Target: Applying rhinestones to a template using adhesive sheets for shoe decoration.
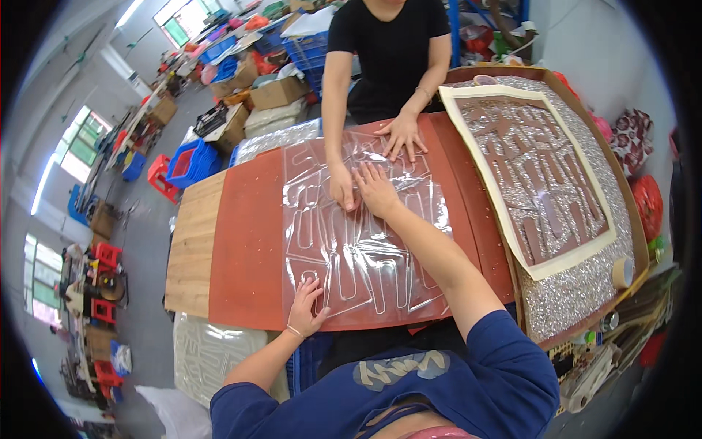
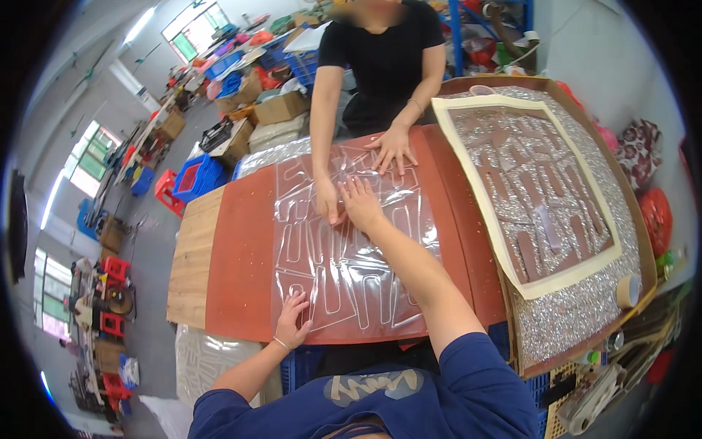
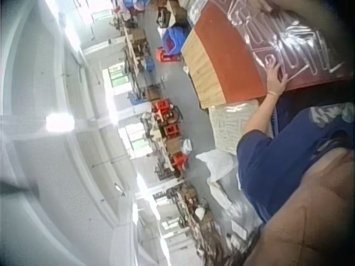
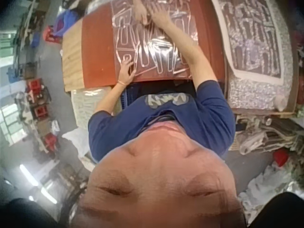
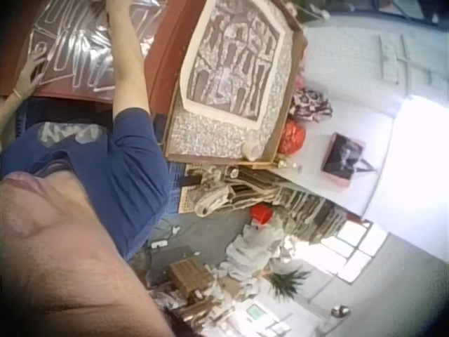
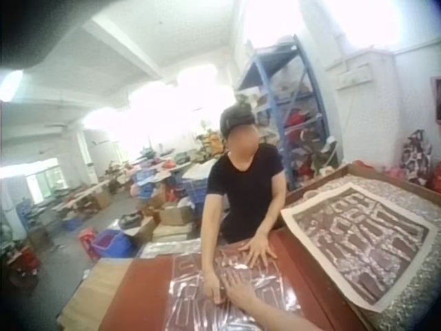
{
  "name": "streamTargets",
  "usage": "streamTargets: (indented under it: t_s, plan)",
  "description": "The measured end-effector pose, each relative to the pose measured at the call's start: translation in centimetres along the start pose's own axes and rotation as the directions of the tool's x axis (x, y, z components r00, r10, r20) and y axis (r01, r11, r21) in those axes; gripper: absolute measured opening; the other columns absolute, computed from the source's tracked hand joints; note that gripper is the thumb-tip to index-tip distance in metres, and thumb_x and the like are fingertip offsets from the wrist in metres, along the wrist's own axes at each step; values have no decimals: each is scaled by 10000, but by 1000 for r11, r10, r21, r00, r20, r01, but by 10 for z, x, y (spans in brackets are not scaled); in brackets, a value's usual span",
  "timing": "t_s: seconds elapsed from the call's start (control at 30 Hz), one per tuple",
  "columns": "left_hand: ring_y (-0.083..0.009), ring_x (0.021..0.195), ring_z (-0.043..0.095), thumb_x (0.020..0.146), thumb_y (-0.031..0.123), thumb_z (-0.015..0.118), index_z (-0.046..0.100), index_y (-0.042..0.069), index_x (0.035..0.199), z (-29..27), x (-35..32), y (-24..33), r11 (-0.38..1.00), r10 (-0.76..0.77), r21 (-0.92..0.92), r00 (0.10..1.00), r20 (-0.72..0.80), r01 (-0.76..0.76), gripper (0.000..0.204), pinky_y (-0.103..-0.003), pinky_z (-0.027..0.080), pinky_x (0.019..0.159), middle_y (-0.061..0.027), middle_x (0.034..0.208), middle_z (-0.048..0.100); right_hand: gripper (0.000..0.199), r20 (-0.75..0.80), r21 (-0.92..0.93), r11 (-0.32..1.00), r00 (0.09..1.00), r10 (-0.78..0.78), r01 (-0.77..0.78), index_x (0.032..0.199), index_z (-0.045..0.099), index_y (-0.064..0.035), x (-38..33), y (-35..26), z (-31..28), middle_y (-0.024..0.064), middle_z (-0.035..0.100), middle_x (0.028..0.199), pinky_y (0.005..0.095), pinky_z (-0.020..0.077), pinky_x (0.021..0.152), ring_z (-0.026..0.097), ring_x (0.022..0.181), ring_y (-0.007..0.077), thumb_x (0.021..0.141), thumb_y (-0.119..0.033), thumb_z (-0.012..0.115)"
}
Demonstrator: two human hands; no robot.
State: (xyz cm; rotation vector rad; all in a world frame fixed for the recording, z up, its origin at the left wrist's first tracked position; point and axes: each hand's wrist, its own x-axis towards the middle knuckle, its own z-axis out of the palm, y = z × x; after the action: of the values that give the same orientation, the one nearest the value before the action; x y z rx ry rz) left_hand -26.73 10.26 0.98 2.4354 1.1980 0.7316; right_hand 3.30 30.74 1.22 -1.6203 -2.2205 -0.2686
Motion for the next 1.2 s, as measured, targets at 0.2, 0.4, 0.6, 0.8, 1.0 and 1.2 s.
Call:
streamTargets:
  t_s: [0.2,0.4,0.6,0.8,1.0,1.2]
  plan:
    - [-352,1243,430,781,259,663,581,-1,1085,0,8,4,999,-11,52,999,-36,13,409,-482,279,1073,-173,1258,520,607,14,223,973,998,62,-64,1354,352,8,30,0,15,207,467,1318,461,359,1007,513,1164,317,802,-171,530]
    - [-325,1244,443,820,275,631,623,17,1053,0,6,-5,988,-130,-80,991,4,130,348,-439,310,1063,-155,1240,553,413,-78,-22,997,995,70,-72,1221,527,-56,50,7,-2,141,615,1109,433,474,811,625,938,315,822,-164,527]
    - [-320,967,581,835,273,610,609,34,1052,-33,128,-33,978,-191,43,788,585,206,323,-385,471,871,-177,1068,585,235,-252,329,931,936,246,-156,1015,655,-79,57,17,-32,149,665,889,424,500,688,643,768,319,869,-207,523]
    - [-398,1360,200,872,423,521,455,129,1303,28,315,-143,871,51,481,991,120,-103,525,-552,201,1080,-148,1489,225,238,-227,440,888,940,254,-133,1001,657,-76,47,-13,-15,166,665,892,401,511,685,642,761,336,882,-231,522]
    - [-361,1382,177,903,513,379,340,242,1407,55,368,-177,886,-225,441,966,129,147,574,-554,129,1096,-53,1519,191,336,-143,231,968,980,135,-100,1168,558,-28,22,-31,32,223,592,1114,486,412,913,569,1017,378,879,-195,520]
    - [-327,1376,209,898,491,372,381,248,1382,66,374,-172,877,-197,460,977,81,139,541,-542,147,1097,-32,1499,253,369,-13,233,967,994,111,-105,1194,526,8,-6,-48,37,258,510,1215,533,281,1029,462,1158,427,870,-169,516]
